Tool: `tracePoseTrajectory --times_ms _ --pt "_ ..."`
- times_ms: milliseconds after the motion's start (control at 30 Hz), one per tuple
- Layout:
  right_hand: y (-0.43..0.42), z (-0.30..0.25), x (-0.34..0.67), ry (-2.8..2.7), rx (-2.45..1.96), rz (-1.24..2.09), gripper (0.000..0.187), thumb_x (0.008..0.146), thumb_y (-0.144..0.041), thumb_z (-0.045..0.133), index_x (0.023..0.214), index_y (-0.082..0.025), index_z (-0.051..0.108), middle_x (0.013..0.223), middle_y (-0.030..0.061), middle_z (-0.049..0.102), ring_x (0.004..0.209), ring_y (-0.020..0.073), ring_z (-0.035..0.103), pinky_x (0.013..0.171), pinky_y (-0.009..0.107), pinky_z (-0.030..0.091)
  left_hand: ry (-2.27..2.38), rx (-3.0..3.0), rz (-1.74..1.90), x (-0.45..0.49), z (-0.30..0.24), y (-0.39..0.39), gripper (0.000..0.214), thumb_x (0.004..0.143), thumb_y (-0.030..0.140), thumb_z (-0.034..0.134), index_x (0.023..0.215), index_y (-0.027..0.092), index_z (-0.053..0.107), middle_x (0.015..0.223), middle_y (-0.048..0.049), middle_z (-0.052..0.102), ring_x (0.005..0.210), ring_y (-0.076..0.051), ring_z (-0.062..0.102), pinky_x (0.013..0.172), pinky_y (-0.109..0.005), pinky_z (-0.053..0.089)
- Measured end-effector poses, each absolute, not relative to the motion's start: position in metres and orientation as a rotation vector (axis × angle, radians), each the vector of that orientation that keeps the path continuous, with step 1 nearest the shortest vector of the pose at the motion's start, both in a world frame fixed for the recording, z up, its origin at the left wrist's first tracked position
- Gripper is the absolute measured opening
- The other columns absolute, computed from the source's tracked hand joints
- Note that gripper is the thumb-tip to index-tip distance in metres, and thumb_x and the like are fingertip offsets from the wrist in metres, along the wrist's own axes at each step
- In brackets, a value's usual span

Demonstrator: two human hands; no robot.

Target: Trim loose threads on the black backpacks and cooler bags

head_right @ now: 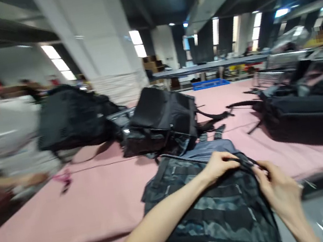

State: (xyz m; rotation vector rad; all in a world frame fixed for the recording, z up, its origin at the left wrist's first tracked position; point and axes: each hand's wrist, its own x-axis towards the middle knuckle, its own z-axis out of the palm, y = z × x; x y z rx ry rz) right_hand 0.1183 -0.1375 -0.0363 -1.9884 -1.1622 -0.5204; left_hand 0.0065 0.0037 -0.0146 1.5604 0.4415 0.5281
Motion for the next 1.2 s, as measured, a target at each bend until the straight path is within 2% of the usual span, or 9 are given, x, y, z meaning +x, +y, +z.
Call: tracePoseTrajectory --times_ms 100,267,367,600,867,1200 --pt "-0.146 -0.036 0.116 -1.161 -2.061 -0.553 0.037 0.087 -0.049 0.041 0.092 -0.02 0.063 0.077 0.0031 0.066 0.064 0.0161 0.06 0.056 0.026 0.039 0.428 1.468 0.524 0.011 -0.023 0.008 0.026 0.058 0.025 0.068 0.079 0.01 0.072 0.067 -0.0031 0.065 0.058 -0.01 0.05 0.063 -0.024 0.042" --pt "-0.139 -0.033 0.111 -1.087 -2.008 -0.409 0.028 0.087 -0.045 0.046 0.093 -0.022 0.061 0.082 0.0006 0.067 0.068 0.0145 0.06 0.061 0.024 0.04 0.412 1.46 0.505 0.006 -0.019 0.005 0.022 0.058 0.023 0.068 0.074 0.009 0.07 0.064 -0.0014 0.062 0.057 -0.009 0.048 0.06 -0.022 0.038" --pt "-0.141 -0.036 0.113 -1.135 -2.011 -0.492 0.028 0.088 -0.043 0.045 0.093 -0.021 0.062 0.081 0.0014 0.066 0.071 0.0157 0.061 0.061 0.025 0.039 0.418 1.486 0.525 0.007 -0.021 0.004 0.021 0.058 0.022 0.067 0.074 0.009 0.07 0.064 -0.0014 0.062 0.057 -0.009 0.048 0.06 -0.022 0.037" --pt "-0.138 -0.038 0.112 -1.234 -1.991 -0.649 0.027 0.09 -0.041 0.043 0.092 -0.021 0.061 0.073 0.0007 0.064 0.066 0.0144 0.06 0.058 0.024 0.036 0.405 1.619 0.591 0.01 -0.026 0.005 0.015 0.061 0.018 0.064 0.073 0.012 0.071 0.068 -0.0014 0.062 0.062 -0.011 0.05 0.061 -0.022 0.039" --pt "-0.14 -0.036 0.111 -1.224 -2.016 -0.602 0.028 0.089 -0.042 0.042 0.09 -0.021 0.061 0.072 0.0009 0.064 0.064 0.0139 0.06 0.055 0.023 0.035 0.417 1.852 0.78 0.008 -0.026 -0.001 0.015 0.067 0.01 0.061 0.075 0.016 0.073 0.065 0.0009 0.057 0.062 -0.01 0.05 0.062 -0.021 0.038" --pt "-0.145 -0.034 0.112 -1.215 -2.025 -0.577 0.03 0.089 -0.044 0.042 0.09 -0.021 0.062 0.071 0.0006 0.064 0.062 0.0138 0.06 0.053 0.023 0.035 0.431 1.86 0.832 0.008 -0.027 -0.001 0.015 0.068 0.009 0.063 0.075 0.018 0.073 0.065 0.0012 0.058 0.063 -0.01 0.051 0.064 -0.021 0.039"
